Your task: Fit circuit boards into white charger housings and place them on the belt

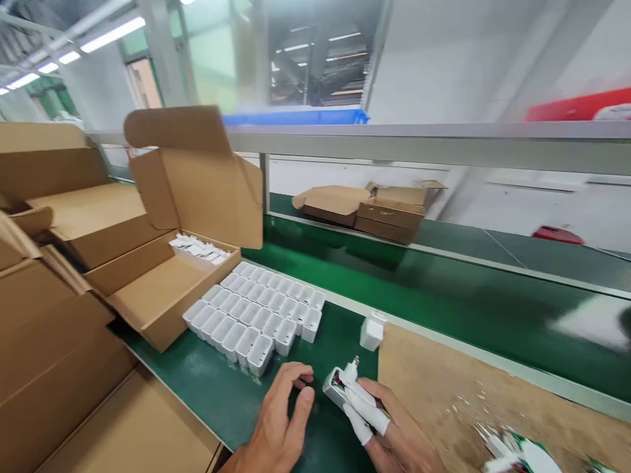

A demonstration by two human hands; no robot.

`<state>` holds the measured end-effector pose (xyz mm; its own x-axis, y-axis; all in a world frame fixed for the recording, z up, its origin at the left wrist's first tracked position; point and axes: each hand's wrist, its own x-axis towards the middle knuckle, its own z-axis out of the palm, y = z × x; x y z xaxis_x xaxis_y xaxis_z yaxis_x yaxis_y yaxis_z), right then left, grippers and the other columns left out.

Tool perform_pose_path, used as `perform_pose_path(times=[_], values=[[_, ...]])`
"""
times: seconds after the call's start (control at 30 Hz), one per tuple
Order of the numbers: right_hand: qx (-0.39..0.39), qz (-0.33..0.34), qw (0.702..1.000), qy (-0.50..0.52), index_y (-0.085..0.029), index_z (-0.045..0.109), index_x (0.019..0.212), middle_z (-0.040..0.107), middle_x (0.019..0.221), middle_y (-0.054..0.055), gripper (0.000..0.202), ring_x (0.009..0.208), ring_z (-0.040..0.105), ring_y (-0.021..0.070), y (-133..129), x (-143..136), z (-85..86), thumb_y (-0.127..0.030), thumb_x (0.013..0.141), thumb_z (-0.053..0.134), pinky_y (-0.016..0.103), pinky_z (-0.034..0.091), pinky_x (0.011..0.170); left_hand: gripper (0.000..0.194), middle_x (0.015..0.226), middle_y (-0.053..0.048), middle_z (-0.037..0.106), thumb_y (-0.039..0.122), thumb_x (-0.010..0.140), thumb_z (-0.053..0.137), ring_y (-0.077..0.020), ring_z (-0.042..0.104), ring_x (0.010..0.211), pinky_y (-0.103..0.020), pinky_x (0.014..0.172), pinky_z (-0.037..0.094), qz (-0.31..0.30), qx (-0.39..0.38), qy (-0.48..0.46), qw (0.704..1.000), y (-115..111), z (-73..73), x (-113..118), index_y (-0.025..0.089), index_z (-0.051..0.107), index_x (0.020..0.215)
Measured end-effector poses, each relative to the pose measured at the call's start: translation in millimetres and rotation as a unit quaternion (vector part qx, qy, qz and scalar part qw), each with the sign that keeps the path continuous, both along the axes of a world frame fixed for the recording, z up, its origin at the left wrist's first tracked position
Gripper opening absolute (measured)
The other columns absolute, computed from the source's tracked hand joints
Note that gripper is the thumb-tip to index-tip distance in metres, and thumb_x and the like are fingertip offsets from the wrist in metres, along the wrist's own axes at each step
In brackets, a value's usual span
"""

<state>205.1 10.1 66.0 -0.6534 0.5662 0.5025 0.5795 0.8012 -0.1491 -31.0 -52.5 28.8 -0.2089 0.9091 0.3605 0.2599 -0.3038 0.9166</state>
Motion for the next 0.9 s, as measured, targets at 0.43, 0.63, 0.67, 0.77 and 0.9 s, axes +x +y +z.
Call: perform_pose_path(times=[0.43, 0.63, 0.67, 0.77, 0.9], values=[[-0.087, 0.064, 0.994, 0.027, -0.022, 0.061, 0.135, 0.066, 0.135, 0.013, 0.048, 0.119, 0.071, 0.0215, -9.5, -17.7, -9.1, -0.001, 0.093, 0.048, 0.034, 0.066, 0.102, 0.062, 0.173, -0.01, 0.039, 0.029, 0.11, 0.05, -0.0266, 0.05, 0.155, -0.041, 0.123, 0.053, -0.084, 0.062, 0.224, 0.969, -7.6, -8.0, -0.8, 0.038, 0.028, 0.167], [-0.08, 0.063, 0.994, 0.028, -0.02, 0.061, 0.124, 0.067, 0.133, 0.015, 0.039, 0.119, 0.072, 0.0215, -16.4, -23.6, -8.2, -0.002, 0.095, 0.042, 0.034, 0.066, 0.101, 0.059, 0.173, -0.015, 0.035, 0.025, 0.109, 0.052, -0.0278, 0.052, 0.153, -0.039, 0.12, 0.056, -0.079, 0.125, 0.256, 0.955, -8.2, -6.6, 0.3, 0.031, 0.036, 0.165], [-0.082, 0.06, 0.995, 0.025, -0.02, 0.061, 0.125, 0.067, 0.136, 0.015, 0.04, 0.118, 0.072, 0.0213, -16.8, -23.3, -11.4, -0.002, 0.095, 0.042, 0.034, 0.067, 0.101, 0.058, 0.171, -0.014, 0.039, 0.023, 0.108, 0.052, -0.0269, 0.052, 0.152, -0.039, 0.121, 0.055, -0.079, 0.124, 0.268, 0.952, -8.4, -6.0, 1.1, 0.032, 0.038, 0.164], [-0.066, 0.026, 0.996, 0.051, -0.022, 0.057, 0.138, 0.062, 0.147, 0.017, 0.042, 0.122, 0.073, 0.0231, -16.7, -20.2, -25.0, -0.007, 0.1, 0.047, 0.038, 0.066, 0.104, 0.061, 0.163, -0.011, 0.051, 0.019, 0.107, 0.054, -0.022, 0.054, 0.15, -0.035, 0.124, 0.051, -0.055, 0.093, 0.274, 0.956, -10.1, -8.6, 3.3, 0.032, 0.036, 0.164], [-0.054, -0.008, 0.996, 0.065, -0.021, 0.045, 0.152, 0.063, 0.148, 0.017, 0.05, 0.135, 0.067, 0.0252, -17.5, -17.0, -29.6, -0.014, 0.103, 0.055, 0.041, 0.061, 0.113, 0.062, 0.157, -0.009, 0.057, 0.023, 0.107, 0.055, -0.0196, 0.06, 0.144, -0.032, 0.12, 0.056, -0.035, 0.055, 0.223, 0.973, -12.8, -19.3, 3.5, 0.032, 0.031, 0.163]])
